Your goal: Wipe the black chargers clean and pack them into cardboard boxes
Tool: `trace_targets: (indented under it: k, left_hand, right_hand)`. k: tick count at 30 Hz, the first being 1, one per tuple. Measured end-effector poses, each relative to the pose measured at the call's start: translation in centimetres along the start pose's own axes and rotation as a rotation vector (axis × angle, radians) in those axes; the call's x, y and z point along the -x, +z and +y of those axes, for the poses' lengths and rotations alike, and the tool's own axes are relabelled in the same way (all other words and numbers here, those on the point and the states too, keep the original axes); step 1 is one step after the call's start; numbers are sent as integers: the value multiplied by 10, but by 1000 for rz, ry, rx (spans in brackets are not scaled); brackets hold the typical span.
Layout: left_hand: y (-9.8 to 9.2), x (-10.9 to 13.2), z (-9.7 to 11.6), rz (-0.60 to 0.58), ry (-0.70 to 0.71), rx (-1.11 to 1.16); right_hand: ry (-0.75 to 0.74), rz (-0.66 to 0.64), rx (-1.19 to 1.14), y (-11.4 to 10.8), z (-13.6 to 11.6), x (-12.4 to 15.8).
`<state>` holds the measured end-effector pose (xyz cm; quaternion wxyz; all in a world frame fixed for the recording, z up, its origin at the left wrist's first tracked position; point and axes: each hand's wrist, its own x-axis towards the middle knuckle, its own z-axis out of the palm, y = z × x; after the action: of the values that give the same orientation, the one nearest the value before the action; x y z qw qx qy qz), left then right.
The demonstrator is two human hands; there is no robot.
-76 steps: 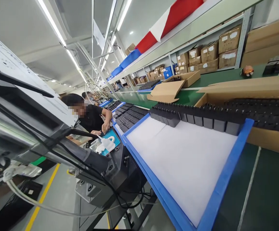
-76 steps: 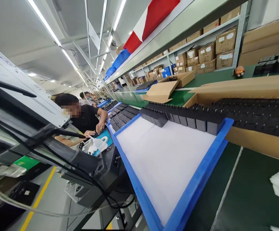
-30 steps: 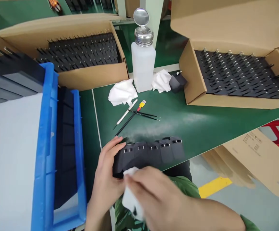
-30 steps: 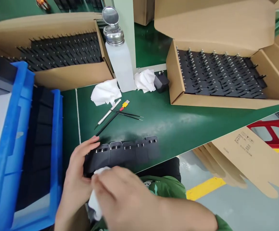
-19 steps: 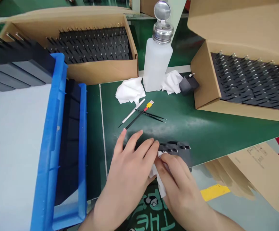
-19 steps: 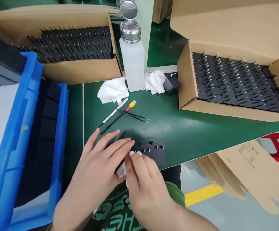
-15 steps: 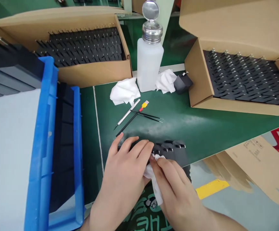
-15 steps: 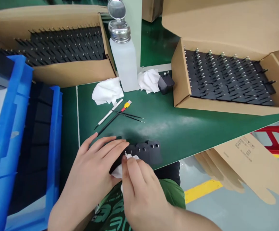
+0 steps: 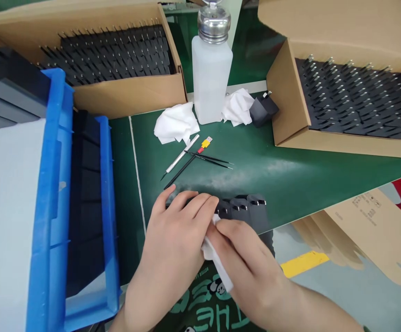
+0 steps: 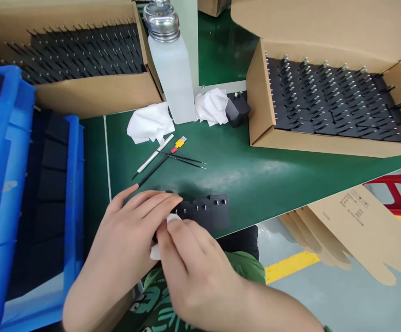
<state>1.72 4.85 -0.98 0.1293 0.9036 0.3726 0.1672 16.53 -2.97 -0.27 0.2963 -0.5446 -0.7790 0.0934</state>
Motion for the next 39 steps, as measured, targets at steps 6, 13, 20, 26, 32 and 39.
trace_targets:
  k: [6, 13, 20, 26, 32, 39]
  left_hand:
    - [-1, 2, -1, -14, -20, 13]
    - [-5, -2, 16, 32, 7, -9]
    - [11, -16, 31, 18, -47, -6]
    - [8, -19, 32, -1, -86, 17]
    - [8, -21, 32, 13, -163, 86]
    - [12, -21, 35, 16, -161, 35]
  right_hand:
    - [56, 44, 193, 9, -8, 3]
    - [218, -11, -296, -72, 51, 11]
    - [-19, -581, -902, -48, 143, -71]
    - [-217, -840, -1092, -19, 160, -95]
    - [-182, -964, -1099, -25, 168, -102]
    - [-158, -838, -1091, -19, 167, -97]
